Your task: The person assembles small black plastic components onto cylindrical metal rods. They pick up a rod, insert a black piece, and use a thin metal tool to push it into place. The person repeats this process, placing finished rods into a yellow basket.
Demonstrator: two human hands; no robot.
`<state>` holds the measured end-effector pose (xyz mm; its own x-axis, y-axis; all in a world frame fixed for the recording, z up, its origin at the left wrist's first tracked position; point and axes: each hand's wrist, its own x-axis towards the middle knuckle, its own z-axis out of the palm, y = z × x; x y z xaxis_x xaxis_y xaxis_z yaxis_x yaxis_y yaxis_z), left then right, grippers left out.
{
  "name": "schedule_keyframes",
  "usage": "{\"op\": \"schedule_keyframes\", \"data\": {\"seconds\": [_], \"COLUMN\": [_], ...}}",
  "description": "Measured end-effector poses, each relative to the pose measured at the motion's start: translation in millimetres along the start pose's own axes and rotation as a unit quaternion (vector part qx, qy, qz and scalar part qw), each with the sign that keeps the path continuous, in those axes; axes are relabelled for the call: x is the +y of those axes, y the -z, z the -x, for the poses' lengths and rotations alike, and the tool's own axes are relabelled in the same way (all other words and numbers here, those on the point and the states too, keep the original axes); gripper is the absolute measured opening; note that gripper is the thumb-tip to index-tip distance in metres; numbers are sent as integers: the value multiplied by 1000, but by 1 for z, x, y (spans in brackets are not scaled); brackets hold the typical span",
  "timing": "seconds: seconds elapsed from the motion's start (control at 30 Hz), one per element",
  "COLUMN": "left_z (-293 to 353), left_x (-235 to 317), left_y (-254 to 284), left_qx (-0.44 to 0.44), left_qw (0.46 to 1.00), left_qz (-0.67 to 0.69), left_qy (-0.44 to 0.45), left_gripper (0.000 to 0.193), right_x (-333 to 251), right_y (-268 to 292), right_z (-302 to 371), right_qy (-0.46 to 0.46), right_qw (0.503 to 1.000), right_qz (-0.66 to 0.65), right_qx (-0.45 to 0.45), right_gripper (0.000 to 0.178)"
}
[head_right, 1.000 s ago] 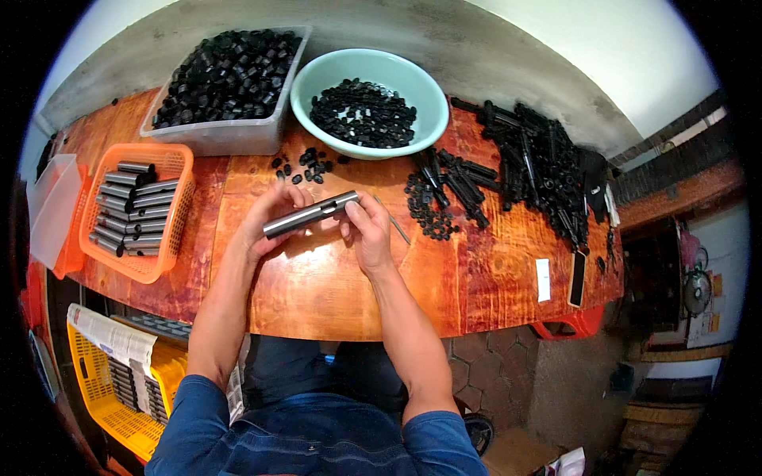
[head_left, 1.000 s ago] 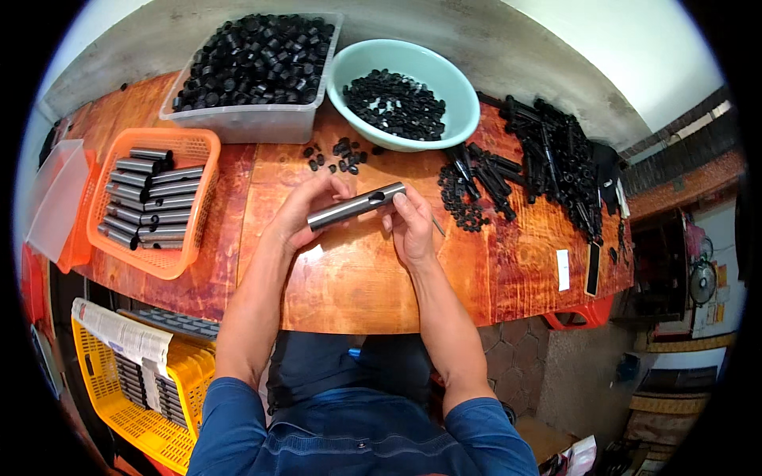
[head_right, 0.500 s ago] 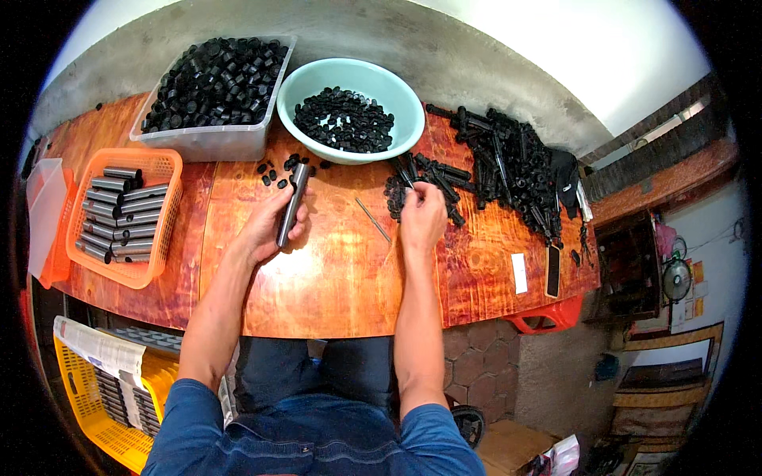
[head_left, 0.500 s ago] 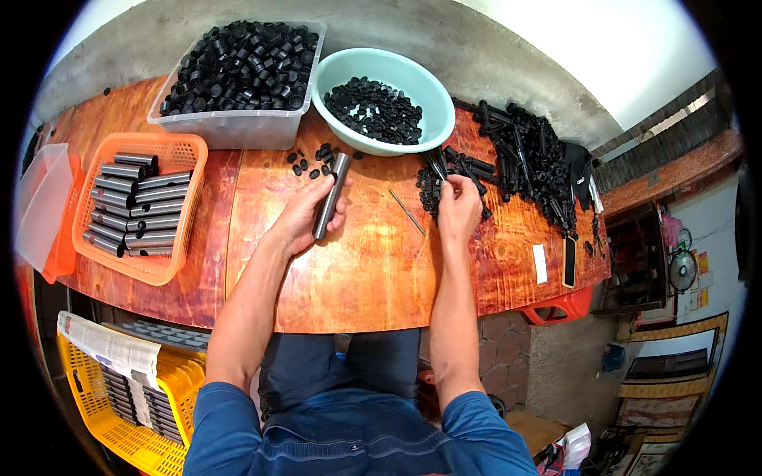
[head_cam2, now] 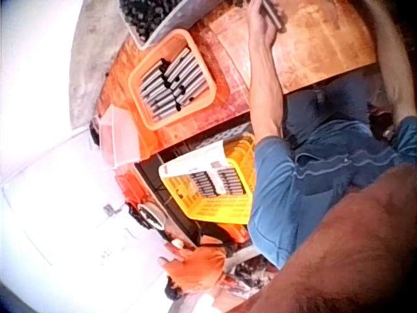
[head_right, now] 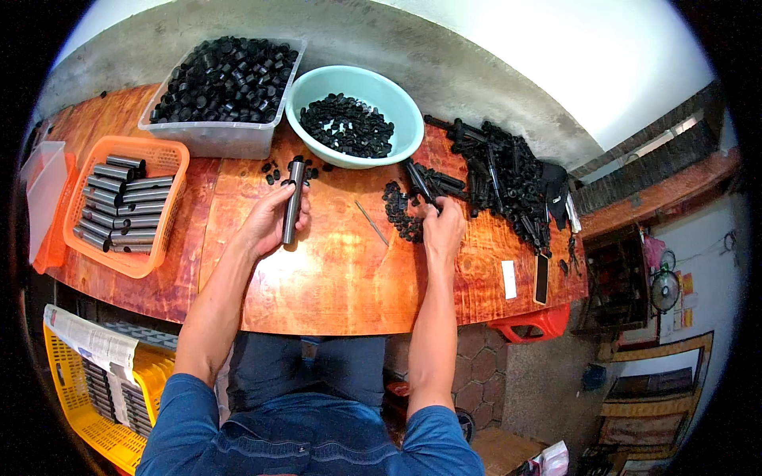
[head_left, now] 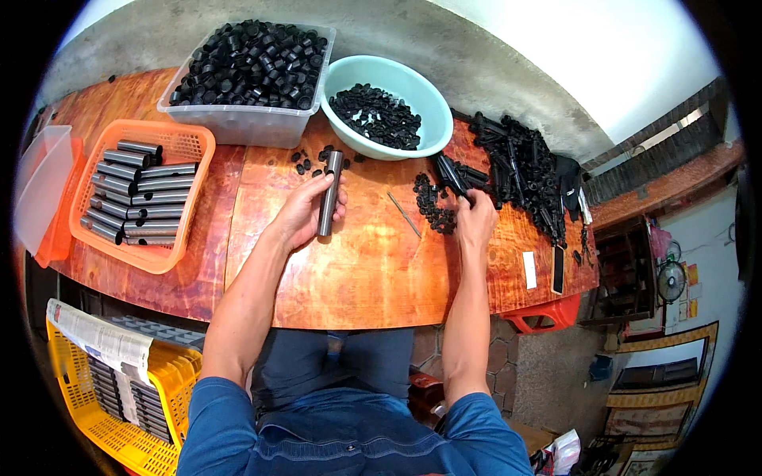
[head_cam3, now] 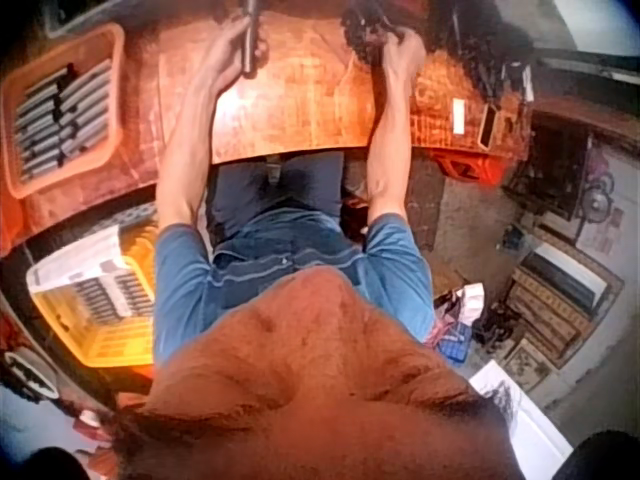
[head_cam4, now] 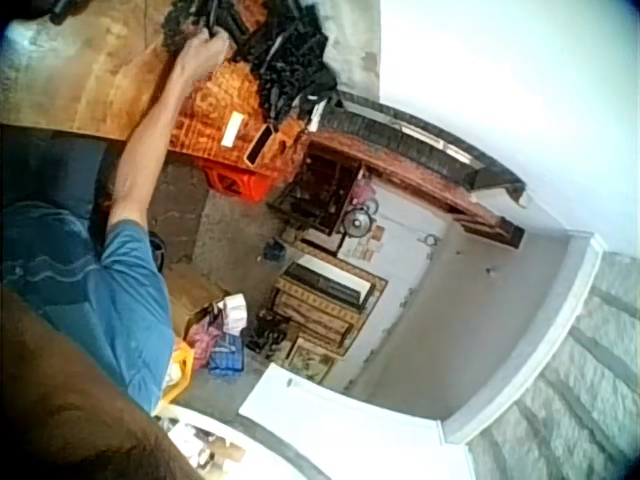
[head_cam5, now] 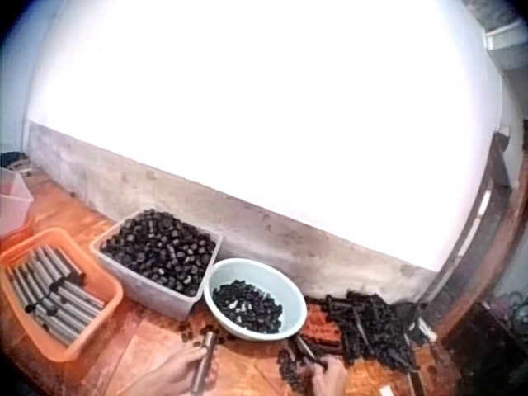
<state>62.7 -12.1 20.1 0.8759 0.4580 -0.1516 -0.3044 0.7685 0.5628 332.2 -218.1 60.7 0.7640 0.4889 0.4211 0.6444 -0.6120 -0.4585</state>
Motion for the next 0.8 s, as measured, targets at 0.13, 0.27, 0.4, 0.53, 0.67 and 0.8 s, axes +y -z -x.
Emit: {"op": "schedule_keyframes", "data": {"seconds": [0.13,0.27,0.4,0.53,0.67,0.8], "left_z": [5,3,7,14,13,15], "left_x": [0,-10,-10,-8,-5,1], "left_y": [-6,-5,-5,-10,-8,-5], "left_qx": [-3,-30,-79,-87,-117,-133], "left_qw": [1000,999,992,984,982,980], "left_qz": [-24,-29,-79,-99,-91,-116], "left_qy": [-10,24,64,121,116,88], "left_gripper": [20,21,29,31,28,36], "right_x": [2,-19,-59,-94,-103,-111], "right_y": [30,58,53,41,20,9], "right_z": [35,63,56,41,35,35], "right_qy": [-113,-93,42,199,210,23], "right_qw": [960,888,874,880,874,811], "right_qz": [-251,-417,-404,-302,-300,-436], "right_qx": [-47,-171,-266,-308,-319,-390], "right_gripper": [25,24,19,19,19,17]}}
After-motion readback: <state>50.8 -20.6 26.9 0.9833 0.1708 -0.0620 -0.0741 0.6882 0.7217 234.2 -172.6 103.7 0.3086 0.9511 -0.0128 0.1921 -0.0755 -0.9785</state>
